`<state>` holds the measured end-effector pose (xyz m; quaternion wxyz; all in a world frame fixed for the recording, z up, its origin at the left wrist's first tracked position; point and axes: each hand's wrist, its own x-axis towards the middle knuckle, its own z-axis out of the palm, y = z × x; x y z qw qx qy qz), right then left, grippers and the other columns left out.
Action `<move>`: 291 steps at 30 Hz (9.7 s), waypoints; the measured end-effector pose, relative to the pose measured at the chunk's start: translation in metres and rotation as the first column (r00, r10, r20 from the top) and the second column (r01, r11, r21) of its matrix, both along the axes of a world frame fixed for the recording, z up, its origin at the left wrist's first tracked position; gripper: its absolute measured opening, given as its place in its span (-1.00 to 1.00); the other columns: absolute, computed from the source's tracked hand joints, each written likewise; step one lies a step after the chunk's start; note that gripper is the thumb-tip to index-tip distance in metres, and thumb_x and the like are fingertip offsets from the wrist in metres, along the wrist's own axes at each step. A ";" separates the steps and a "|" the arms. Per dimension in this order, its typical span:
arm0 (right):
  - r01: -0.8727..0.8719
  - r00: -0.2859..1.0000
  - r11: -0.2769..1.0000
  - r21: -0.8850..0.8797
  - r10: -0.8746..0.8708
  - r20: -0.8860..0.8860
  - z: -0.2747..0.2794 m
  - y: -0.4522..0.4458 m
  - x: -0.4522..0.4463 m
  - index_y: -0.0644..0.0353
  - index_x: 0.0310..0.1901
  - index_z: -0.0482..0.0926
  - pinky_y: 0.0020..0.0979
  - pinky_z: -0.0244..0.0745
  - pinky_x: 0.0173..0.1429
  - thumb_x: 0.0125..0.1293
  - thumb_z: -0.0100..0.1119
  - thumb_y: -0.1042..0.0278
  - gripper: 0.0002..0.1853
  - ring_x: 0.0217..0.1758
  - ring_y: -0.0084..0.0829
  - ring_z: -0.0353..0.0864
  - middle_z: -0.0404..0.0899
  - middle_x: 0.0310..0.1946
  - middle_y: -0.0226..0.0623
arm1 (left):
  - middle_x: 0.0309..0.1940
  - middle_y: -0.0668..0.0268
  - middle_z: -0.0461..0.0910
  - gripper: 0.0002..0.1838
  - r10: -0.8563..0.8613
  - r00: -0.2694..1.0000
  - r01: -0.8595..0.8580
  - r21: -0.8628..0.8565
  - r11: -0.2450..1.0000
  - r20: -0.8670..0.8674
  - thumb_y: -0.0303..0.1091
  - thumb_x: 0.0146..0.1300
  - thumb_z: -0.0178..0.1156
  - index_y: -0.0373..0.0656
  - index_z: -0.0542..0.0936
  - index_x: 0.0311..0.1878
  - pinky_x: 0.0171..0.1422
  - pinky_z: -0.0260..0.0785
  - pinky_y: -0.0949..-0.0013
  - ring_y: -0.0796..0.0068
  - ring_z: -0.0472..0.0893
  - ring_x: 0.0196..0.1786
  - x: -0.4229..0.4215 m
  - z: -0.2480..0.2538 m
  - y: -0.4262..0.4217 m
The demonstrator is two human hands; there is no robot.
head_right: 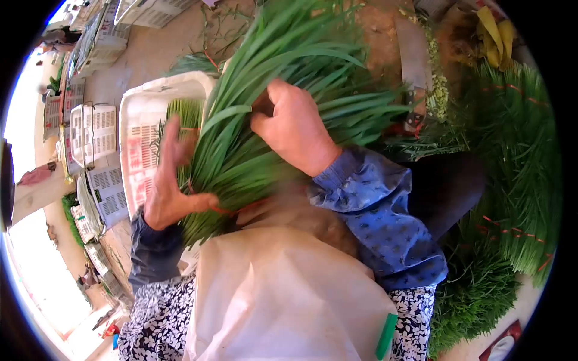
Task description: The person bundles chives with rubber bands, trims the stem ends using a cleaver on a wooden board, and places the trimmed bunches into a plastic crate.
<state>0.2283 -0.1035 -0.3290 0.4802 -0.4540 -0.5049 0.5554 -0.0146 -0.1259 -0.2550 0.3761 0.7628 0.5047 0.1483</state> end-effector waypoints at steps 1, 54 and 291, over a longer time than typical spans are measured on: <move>-0.031 0.999 0.999 -0.028 0.030 -0.020 -0.001 0.003 0.003 0.35 0.05 0.52 -0.44 0.49 0.16 0.21 0.16 0.72 -0.65 0.03 -0.51 0.60 0.67 -0.06 -0.33 | 0.31 -0.19 0.37 0.29 -0.009 0.998 0.003 -0.115 0.993 -0.056 -0.27 -0.23 0.58 -0.24 -0.04 0.55 0.34 0.34 0.17 -0.01 0.47 0.32 0.000 -0.003 -0.008; -0.217 0.976 0.796 0.564 0.188 0.111 0.030 -0.010 0.074 0.24 0.00 0.45 -0.54 0.53 -0.20 0.31 0.24 0.60 -0.74 -0.26 -0.60 0.57 0.60 -0.15 -0.14 | -0.03 0.09 0.54 -0.65 -0.451 0.892 0.417 0.402 0.815 -0.012 -0.45 0.12 0.31 -0.23 0.53 -0.01 0.05 0.41 0.16 0.02 0.55 -0.08 0.021 0.015 -0.010; 0.138 0.775 0.938 0.319 -0.302 0.555 0.005 -0.067 0.136 0.31 0.13 0.53 -0.24 0.42 0.31 0.15 0.32 0.52 -0.54 0.27 -0.13 0.50 0.44 0.26 -0.05 | 0.47 0.08 0.21 -0.04 -0.568 0.649 0.727 0.192 0.659 -0.506 0.29 0.10 0.19 -0.20 0.28 0.43 0.54 -0.06 -0.19 -0.12 0.13 0.51 0.132 -0.011 0.043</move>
